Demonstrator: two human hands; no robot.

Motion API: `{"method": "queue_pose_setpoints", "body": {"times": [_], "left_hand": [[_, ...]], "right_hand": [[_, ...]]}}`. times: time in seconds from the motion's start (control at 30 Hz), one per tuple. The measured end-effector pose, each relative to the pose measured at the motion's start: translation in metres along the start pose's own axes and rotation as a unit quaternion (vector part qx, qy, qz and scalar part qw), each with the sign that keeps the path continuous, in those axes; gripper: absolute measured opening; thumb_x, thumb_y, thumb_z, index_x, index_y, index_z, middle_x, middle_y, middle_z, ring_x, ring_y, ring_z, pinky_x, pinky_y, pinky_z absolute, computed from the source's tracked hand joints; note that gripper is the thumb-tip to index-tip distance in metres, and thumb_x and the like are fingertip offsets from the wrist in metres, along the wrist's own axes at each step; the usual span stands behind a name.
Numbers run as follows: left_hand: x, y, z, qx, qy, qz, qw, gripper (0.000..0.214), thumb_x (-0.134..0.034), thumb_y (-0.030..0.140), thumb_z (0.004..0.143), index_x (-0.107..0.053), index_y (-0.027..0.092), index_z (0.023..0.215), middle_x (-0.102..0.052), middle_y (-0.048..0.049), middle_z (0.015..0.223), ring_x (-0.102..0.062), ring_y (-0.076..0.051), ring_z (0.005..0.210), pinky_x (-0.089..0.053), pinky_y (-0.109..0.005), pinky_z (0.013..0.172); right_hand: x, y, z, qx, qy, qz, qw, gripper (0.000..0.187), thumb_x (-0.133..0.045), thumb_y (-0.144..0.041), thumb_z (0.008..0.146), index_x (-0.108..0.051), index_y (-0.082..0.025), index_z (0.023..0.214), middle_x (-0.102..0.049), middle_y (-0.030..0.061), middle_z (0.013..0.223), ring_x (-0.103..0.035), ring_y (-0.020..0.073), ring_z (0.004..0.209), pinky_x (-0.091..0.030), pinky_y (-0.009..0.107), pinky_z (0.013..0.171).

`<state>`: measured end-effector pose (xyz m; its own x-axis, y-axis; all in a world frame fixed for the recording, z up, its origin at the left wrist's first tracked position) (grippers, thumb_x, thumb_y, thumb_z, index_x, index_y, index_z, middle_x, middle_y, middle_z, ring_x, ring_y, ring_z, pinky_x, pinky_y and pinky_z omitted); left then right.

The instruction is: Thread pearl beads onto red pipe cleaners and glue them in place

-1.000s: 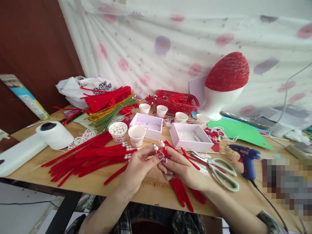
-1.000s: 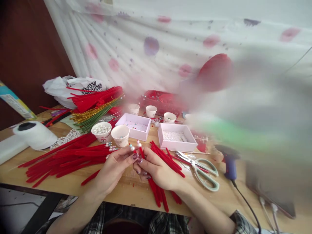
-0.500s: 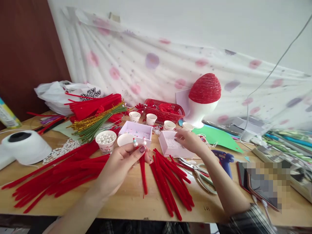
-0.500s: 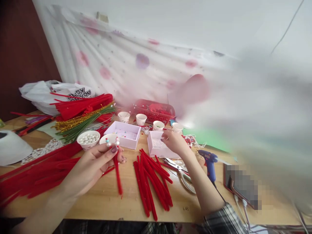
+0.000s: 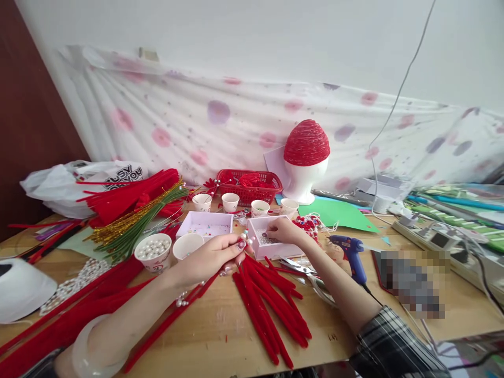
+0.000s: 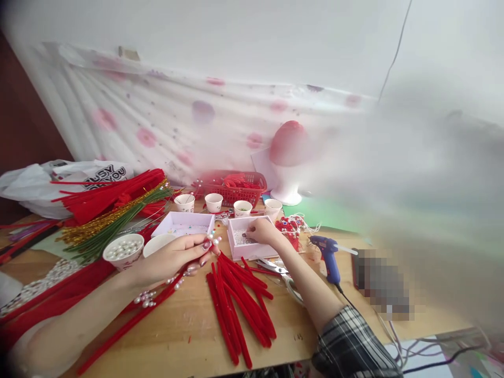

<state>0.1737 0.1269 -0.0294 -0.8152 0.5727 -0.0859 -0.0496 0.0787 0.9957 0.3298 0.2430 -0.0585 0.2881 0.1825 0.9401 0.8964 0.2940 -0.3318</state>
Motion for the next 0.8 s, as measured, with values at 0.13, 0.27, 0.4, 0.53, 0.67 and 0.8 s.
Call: {"method": "queue_pose_setpoints", "body": {"times": [0.13, 0.27, 0.4, 0.53, 0.67, 0.8], "left_hand": [[-0.004, -0.018, 0.005, 0.018, -0.027, -0.041, 0.999, 0.036, -0.067, 0.049, 0.083, -0.064, 0.014, 0.088, -0.046, 0.0048, 0.066, -0.027, -0.005, 0.05, -0.019, -0.022, 0.049], [-0.006, -0.025, 0.005, 0.024, -0.034, -0.07, 0.997, 0.037, -0.069, 0.049, 0.082, -0.063, 0.013, 0.091, -0.043, 0.0059, 0.065, -0.025, -0.004, 0.049, -0.016, -0.023, 0.049], [-0.009, -0.03, 0.009, 0.037, -0.033, -0.079, 0.996, 0.039, -0.072, 0.049, 0.079, -0.062, 0.013, 0.087, -0.044, 0.0058, 0.065, -0.027, -0.004, 0.048, -0.017, -0.024, 0.049], [-0.012, -0.037, 0.012, 0.038, -0.02, -0.078, 0.996, 0.037, -0.073, 0.046, 0.078, -0.06, 0.013, 0.089, -0.044, 0.0061, 0.065, -0.028, -0.004, 0.049, -0.015, -0.024, 0.049], [-0.013, -0.04, 0.008, 0.04, -0.018, -0.067, 0.997, 0.042, -0.072, 0.051, 0.076, -0.058, 0.013, 0.09, -0.043, 0.0068, 0.064, -0.026, -0.004, 0.048, -0.015, -0.023, 0.049], [-0.012, -0.044, 0.005, 0.05, -0.027, -0.075, 0.996, 0.046, -0.073, 0.055, 0.075, -0.058, 0.014, 0.091, -0.043, 0.0069, 0.064, -0.024, -0.004, 0.048, -0.014, -0.023, 0.047]], "right_hand": [[0.034, -0.008, -0.025, 0.011, 0.109, 0.033, 0.993, 0.013, -0.061, -0.021, 0.092, -0.07, -0.012, 0.089, -0.072, 0.0065, 0.092, -0.067, 0.0214, 0.088, -0.052, 0.036, 0.083], [0.073, 0.002, -0.097, 0.0, 0.248, 0.059, 0.967, 0.02, -0.055, -0.031, 0.094, -0.07, -0.017, 0.093, -0.072, 0.0078, 0.093, -0.064, 0.0213, 0.081, -0.049, 0.034, 0.076], [0.096, 0.019, -0.152, -0.008, 0.368, 0.091, 0.925, 0.031, -0.055, -0.044, 0.09, -0.061, -0.019, 0.073, -0.06, 0.0012, 0.061, -0.053, 0.0167, 0.056, -0.04, 0.028, 0.054], [0.083, 0.004, -0.108, 0.024, 0.29, 0.039, 0.956, 0.025, -0.053, -0.035, 0.089, -0.063, -0.019, 0.073, -0.064, 0.0016, 0.063, -0.055, 0.0162, 0.057, -0.04, 0.027, 0.056], [0.084, -0.008, -0.092, 0.009, 0.299, 0.011, 0.954, 0.018, -0.062, -0.034, 0.082, -0.061, -0.021, 0.07, -0.069, 0.0035, 0.071, -0.059, 0.0187, 0.064, -0.04, 0.028, 0.06], [0.096, 0.039, -0.183, -0.152, 0.412, -0.037, 0.897, 0.045, -0.048, -0.059, 0.089, -0.051, -0.023, 0.061, -0.057, 0.0028, 0.052, -0.051, 0.0192, 0.048, -0.034, 0.029, 0.049]]}}
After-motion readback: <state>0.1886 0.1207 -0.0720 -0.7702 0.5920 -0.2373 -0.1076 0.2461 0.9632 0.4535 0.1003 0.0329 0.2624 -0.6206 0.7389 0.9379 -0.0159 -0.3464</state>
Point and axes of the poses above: each hand's wrist, its own z-axis towards the middle knuckle, its own x-axis out of the back of the hand, y = z × x, the point moved 9 cm from there along z, towards the middle knuckle
